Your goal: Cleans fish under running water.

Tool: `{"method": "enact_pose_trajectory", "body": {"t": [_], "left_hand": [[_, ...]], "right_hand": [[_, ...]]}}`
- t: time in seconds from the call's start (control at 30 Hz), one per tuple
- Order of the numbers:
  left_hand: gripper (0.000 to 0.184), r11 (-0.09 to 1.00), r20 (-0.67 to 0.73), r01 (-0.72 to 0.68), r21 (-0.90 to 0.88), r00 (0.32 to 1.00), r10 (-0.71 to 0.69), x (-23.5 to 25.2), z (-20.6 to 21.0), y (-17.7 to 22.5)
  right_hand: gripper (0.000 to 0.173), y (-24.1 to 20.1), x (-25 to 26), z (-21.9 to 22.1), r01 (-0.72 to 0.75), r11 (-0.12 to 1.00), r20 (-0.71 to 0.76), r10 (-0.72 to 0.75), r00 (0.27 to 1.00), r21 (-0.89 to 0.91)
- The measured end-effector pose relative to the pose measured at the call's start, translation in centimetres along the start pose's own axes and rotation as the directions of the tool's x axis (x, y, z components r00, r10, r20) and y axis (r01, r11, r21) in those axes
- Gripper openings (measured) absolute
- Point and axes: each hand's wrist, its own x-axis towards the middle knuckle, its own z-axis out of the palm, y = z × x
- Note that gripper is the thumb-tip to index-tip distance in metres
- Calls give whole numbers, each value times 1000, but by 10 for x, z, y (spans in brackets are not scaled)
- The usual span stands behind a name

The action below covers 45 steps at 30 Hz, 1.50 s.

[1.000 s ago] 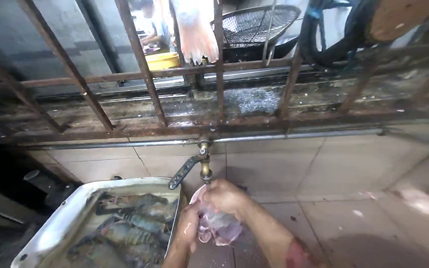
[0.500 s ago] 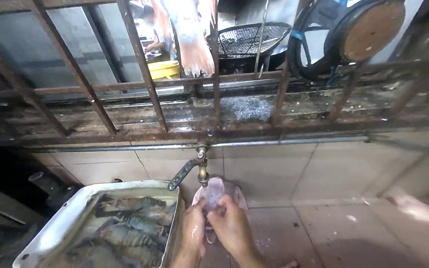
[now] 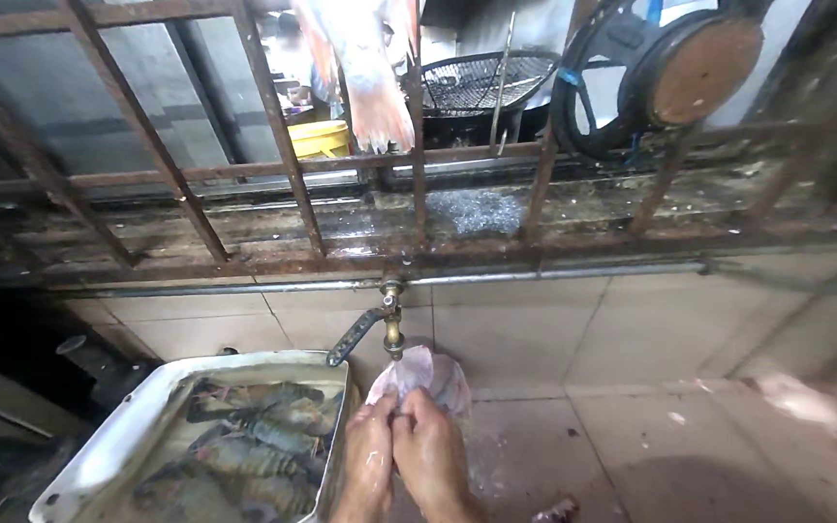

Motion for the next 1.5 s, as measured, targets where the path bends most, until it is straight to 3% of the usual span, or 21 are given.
{"method": "enact_pose_trajectory", "body": {"t": [0.07, 0.2, 0.27, 0.33, 0.43, 0.53, 0.6, 0.7, 0.73, 0.83, 0.9, 0.97, 1.03, 1.13, 1.2, 1.33, 1.4, 1.5], "left_hand": [[33, 1000, -30, 11, -2, 999, -11, -3, -1, 5], [35, 993, 2, 94, -76, 996, -94, 4, -19, 24], [35, 987, 31, 117, -115, 993, -114, 7, -26, 33], [36, 980, 42, 127, -156, 992, -122, 5, -26, 35], [38, 980, 28, 105, -169, 994, -102, 3, -22, 33], [39, 974, 40, 114, -194, 993, -108, 2, -33, 36], [40, 971, 72, 110, -212, 993, -96, 4, -43, 38], [39, 964, 115, 102, -244, 990, -76, 5, -50, 34], [38, 961, 120, 100, -257, 990, -71, 3, -50, 34], [39, 958, 93, 84, -275, 994, -60, -1, -50, 34], [39, 956, 70, 62, -286, 997, -44, -5, -48, 32], [39, 954, 27, 30, -297, 999, -23, -9, -44, 33], [38, 950, -27, -7, -312, 1000, -2, -14, -42, 32], [37, 942, -60, -34, -333, 998, 15, -20, -40, 27], [37, 939, -72, -32, -343, 997, 8, -23, -41, 27], [38, 918, -51, -61, -391, 998, 45, -23, -40, 25], [38, 913, -45, -67, -403, 998, 53, -20, -37, 22], [37, 909, -14, -84, -409, 996, 86, -15, -42, 20]], "right_hand": [[9, 6, 6, 0, -35, 998, -46, 37, 998, 59], [12, 43, 16, -24, -189, 955, -49, 205, 977, 230], [17, 38, 10, -32, -121, 975, 18, 120, 993, 186], [24, 17, -4, -28, 40, 998, 110, -46, 993, 56], [16, 0, -9, -19, 165, 977, 176, -140, 974, -138], [19, 30, 3, -34, -76, 996, 57, 73, 996, 51], [36, 55, 7, -40, -230, 950, 77, 218, 973, 213], [82, 68, 2, -46, -509, 682, 361, 362, 859, 526], [84, 68, 2, -43, -565, 584, 449, 348, 823, 583], [55, 49, -8, -22, -670, 304, 635, 218, 741, 677], [23, 30, -21, -5, -699, 145, 663, 231, 712, 700], [17, 18, -29, 4, -720, 71, 693, 223, 686, 690], [18, 13, -32, 6, -752, 77, 724, 221, 653, 655], [7, 6, -31, 0, -750, 172, 666, 364, 651, 639], [19, 5, -30, -7, -733, 259, 616, 410, 673, 629], [11, 12, -29, -11, -734, 283, 671, 298, 679, 618], [9, 8, -27, -5, -708, 311, 612, 357, 705, 634], [26, 8, -19, -10, -725, 415, 564, 456, 689, 550]]}}
